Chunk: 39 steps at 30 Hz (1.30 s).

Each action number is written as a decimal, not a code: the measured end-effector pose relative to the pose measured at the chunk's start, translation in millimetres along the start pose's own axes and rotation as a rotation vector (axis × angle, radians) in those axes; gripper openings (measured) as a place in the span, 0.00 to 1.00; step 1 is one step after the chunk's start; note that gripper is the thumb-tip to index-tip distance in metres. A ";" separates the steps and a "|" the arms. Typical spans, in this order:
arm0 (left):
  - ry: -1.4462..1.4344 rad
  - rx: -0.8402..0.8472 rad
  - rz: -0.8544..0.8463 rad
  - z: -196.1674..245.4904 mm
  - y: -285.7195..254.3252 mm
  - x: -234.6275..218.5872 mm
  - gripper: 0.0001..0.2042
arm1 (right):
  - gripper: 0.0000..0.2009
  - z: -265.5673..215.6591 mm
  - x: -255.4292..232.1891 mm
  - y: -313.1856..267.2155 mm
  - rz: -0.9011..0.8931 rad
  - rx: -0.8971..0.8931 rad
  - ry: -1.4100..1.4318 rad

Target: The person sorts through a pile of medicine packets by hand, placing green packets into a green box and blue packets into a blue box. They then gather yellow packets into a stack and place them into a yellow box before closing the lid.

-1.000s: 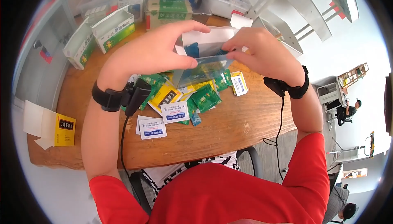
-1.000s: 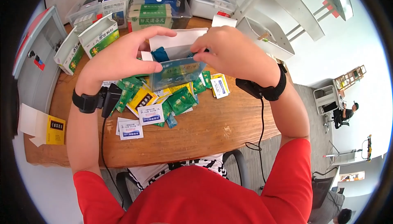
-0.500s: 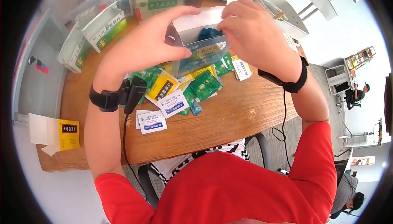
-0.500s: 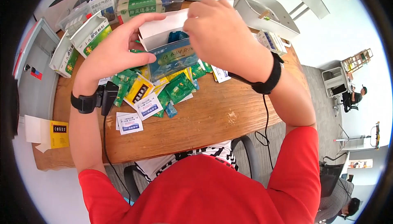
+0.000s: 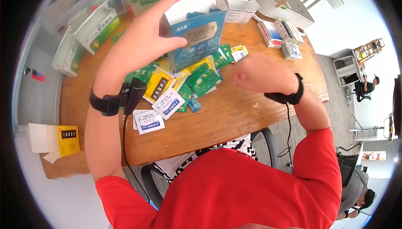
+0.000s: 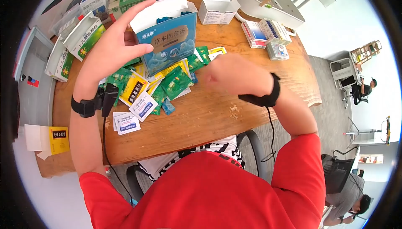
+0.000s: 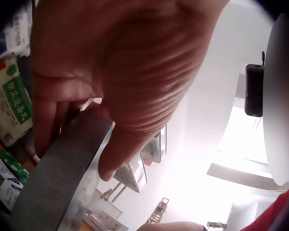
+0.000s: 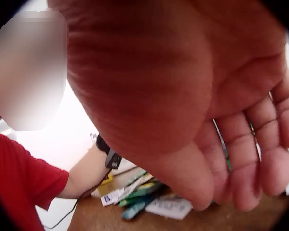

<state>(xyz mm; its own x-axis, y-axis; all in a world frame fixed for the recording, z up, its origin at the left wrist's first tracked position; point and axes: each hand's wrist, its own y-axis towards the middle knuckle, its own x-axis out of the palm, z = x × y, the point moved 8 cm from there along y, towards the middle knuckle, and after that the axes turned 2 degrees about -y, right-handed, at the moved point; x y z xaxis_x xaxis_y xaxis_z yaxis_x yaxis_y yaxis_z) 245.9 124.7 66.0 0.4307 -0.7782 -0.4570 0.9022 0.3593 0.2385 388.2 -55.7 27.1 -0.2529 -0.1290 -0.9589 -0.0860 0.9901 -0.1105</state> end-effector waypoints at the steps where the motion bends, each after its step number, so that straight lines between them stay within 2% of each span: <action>1: -0.011 -0.031 -0.003 -5.0 1.0 0.6 0.42 | 0.10 -1.3 19.6 -0.8 -0.129 0.038 0.004; 2: -0.008 -0.033 -0.007 -7.5 2.3 1.2 0.42 | 0.10 -0.7 30.8 0.3 -0.128 0.038 0.008; 4: 0.006 0.028 0.043 -7.8 4.4 -4.1 0.40 | 0.14 -2.1 30.2 2.9 0.129 0.004 0.013; 5: 0.012 0.016 0.040 -9.5 3.9 -7.5 0.40 | 0.19 -2.1 31.2 3.3 0.128 -0.001 -0.002; 6: 0.009 0.040 0.061 -6.2 3.0 -15.6 0.39 | 0.19 -4.2 33.8 4.9 0.129 -0.009 0.013; 7: 0.006 0.066 0.082 -1.4 1.3 -24.1 0.38 | 0.21 -5.4 31.0 5.6 0.195 -0.009 0.037; 8: -0.115 0.041 0.065 1.1 -0.4 -30.4 0.37 | 0.23 -5.5 27.9 5.2 0.263 -0.007 0.060; 10: -0.110 0.230 0.265 11.1 -9.1 -58.4 0.36 | 0.26 -4.5 31.5 7.2 0.242 -0.001 0.058; 11: 0.047 0.125 0.232 15.3 -15.1 -78.3 0.35 | 0.28 -6.5 29.7 7.0 0.280 -0.013 0.061; 12: 0.058 0.123 0.225 19.7 -25.1 -90.1 0.35 | 0.29 -7.6 27.3 7.0 0.319 -0.026 0.065; 14: 0.249 0.093 0.459 29.2 -55.3 -122.4 0.35 | 0.30 -5.9 27.2 9.3 0.325 -0.021 0.048; 15: 0.257 0.087 0.451 31.5 -69.2 -125.2 0.35 | 0.30 -5.4 28.6 9.9 0.315 -0.015 0.022; 17: 0.303 0.059 0.635 38.8 -109.1 -144.6 0.33 | 0.30 -3.3 28.8 9.8 0.313 -0.017 0.016; 19: 0.471 -0.081 0.669 28.3 -156.3 -169.5 0.34 | 0.30 -2.2 30.1 10.5 0.311 -0.017 0.012; 21: 0.568 -0.173 0.786 19.8 -203.1 -183.5 0.34 | 0.31 -1.0 30.8 12.9 0.321 -0.006 0.007; 22: 0.575 -0.179 0.781 13.5 -218.2 -181.7 0.34 | 0.31 -0.3 32.0 15.3 0.320 -0.008 0.017; 24: 0.374 -0.234 0.945 -6.9 -252.8 -184.4 0.33 | 0.29 0.3 33.8 21.8 0.319 -0.020 -0.002; 26: 0.378 -0.274 0.951 -16.5 -259.5 -170.6 0.32 | 0.27 -1.6 33.7 27.6 0.308 -0.027 -0.014; 30: 0.384 -0.325 0.982 -7.0 -247.5 -138.2 0.30 | 0.21 -5.3 31.2 32.7 0.296 -0.049 -0.061; 34: 0.364 -0.323 0.924 -6.5 -232.5 -124.1 0.31 | 0.19 -0.6 29.1 29.2 0.293 -0.017 -0.058; 35: 0.475 -0.482 0.875 -12.3 -235.2 -126.4 0.31 | 0.18 3.4 28.8 27.9 0.309 -0.006 -0.079; 39: 0.541 -0.448 0.904 -13.8 -236.5 -121.3 0.31 | 0.12 16.8 14.6 19.9 0.339 0.047 -0.107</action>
<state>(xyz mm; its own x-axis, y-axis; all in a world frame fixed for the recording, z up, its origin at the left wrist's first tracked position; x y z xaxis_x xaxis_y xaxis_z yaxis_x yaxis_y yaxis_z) -19.4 141.2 53.2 0.7803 0.1430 -0.6089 0.1375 0.9104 0.3901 399.0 -37.0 6.5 -0.1568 0.2117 -0.9647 0.0306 0.9773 0.2095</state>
